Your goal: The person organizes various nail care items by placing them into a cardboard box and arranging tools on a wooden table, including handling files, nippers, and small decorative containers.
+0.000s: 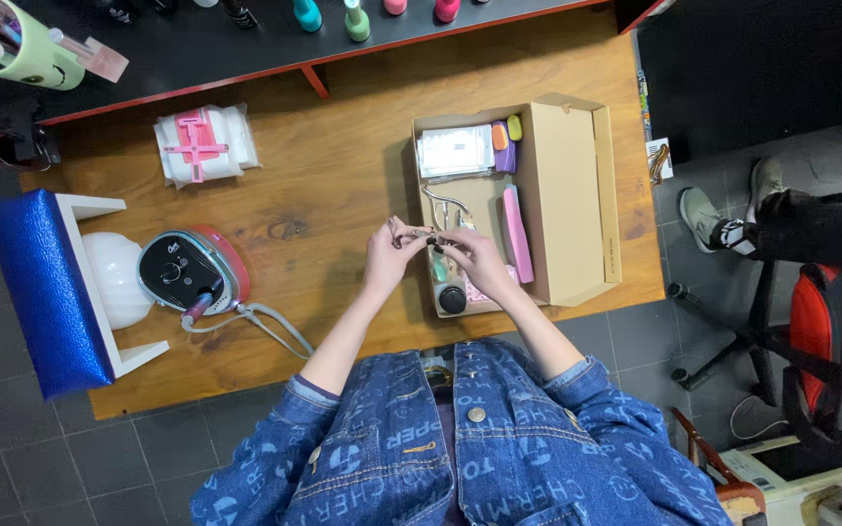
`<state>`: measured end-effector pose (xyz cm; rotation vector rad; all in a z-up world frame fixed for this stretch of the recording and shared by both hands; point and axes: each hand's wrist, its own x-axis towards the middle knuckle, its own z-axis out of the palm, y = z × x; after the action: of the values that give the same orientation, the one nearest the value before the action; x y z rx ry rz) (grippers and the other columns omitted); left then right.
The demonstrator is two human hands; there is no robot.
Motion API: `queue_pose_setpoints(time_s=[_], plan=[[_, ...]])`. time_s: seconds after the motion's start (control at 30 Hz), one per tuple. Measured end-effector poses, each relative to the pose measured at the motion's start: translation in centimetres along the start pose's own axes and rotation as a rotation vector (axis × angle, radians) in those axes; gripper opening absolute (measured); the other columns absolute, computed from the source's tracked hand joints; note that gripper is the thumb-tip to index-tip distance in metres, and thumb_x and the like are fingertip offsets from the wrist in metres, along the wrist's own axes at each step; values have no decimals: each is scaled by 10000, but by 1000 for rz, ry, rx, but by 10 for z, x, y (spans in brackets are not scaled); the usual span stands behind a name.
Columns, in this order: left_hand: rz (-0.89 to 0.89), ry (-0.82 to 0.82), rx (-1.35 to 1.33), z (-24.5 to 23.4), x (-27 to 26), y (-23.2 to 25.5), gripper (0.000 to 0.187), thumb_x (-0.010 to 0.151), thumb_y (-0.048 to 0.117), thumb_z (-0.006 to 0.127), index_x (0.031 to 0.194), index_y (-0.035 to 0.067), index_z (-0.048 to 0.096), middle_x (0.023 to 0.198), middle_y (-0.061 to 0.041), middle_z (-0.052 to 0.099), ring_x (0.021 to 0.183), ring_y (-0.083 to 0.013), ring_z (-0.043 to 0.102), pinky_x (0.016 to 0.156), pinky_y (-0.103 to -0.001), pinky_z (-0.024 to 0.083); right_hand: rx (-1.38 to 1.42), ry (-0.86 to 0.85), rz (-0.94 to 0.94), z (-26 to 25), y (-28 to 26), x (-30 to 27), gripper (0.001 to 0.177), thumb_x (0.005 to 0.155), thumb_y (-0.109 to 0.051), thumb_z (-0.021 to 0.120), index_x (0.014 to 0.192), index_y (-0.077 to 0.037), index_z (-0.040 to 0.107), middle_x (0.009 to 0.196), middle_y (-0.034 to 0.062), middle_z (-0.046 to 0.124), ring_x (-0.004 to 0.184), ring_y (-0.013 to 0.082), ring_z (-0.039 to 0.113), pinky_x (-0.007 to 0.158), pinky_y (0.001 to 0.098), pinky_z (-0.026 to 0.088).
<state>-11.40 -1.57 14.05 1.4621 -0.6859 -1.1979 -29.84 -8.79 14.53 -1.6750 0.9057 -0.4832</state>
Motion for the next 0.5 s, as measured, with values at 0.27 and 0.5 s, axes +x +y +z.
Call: queue_pose_setpoints(time_s=[0.27,0.5], plan=[[25,8,47,-11,-7,-37,194,1014,100,626,1003,36,444,1184,-195,703,978,-221,737,873,-314,602,-507,82,-37,-24,107,56,182,971,-138,696,1148,-123,730,1063,91,670,981,297,700,899,407,529],[-89,60,-111,-24,-13,-95,226,1133,252,361,1116,50,460,937,-89,554,713,-137,634,717,-293,619,-745,81,7,-20,130,91,186,945,-65,653,1122,-119,676,1032,77,634,984,331,693,891,429,541]])
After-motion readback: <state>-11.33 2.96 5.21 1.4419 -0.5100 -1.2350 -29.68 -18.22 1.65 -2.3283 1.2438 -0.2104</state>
